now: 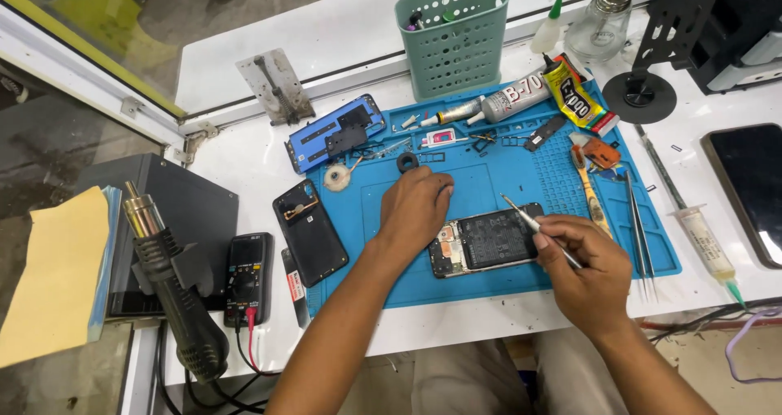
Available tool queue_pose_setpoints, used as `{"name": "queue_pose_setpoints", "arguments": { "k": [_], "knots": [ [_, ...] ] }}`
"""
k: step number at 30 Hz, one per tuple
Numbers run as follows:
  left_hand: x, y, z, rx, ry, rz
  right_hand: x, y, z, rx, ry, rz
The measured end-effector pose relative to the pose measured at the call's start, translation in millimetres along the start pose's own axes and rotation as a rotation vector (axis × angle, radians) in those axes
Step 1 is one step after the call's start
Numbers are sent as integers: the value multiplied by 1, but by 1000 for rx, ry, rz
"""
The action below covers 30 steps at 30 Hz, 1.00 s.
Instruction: Disassembling a mobile phone by removing internal screws and prying the internal frame apart.
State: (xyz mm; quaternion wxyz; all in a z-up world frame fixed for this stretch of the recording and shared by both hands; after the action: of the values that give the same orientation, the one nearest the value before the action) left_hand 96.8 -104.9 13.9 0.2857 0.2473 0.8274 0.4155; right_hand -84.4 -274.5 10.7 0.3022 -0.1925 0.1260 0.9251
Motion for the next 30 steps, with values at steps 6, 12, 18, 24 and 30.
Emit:
{"name": "queue_pose_setpoints", "arguments": {
  "k": [6,12,18,24,30],
  "knots": [
    [-22,-17,-3,-65,-38,-27,-4,-3,5,24,18,11],
    [-23,-17,-2,-41,-19,4,-4,-4,10,39,15,22],
    [-21,-13,-5,-10,-26,-11,-4,-4,6,55,32,27],
    [-19,-16,2,33,-21,-25,-3,-6,6,52,32,33],
    [-17,0,1,70,3,-15,-3,-6,7,75,40,23]
  ]
}}
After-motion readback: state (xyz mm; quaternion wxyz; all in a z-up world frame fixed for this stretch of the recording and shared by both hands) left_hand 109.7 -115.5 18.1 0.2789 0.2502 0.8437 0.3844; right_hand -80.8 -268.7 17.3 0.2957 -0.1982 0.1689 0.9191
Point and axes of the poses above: each hand's wrist, its own x-axis away from the middle knuckle, its own y-axis out of the back of the hand, z = x × y, the point moved 10 cm from there along -x, towards the middle knuckle, and after that the axes turned 1 degree about -y, right-handed, at the moved point
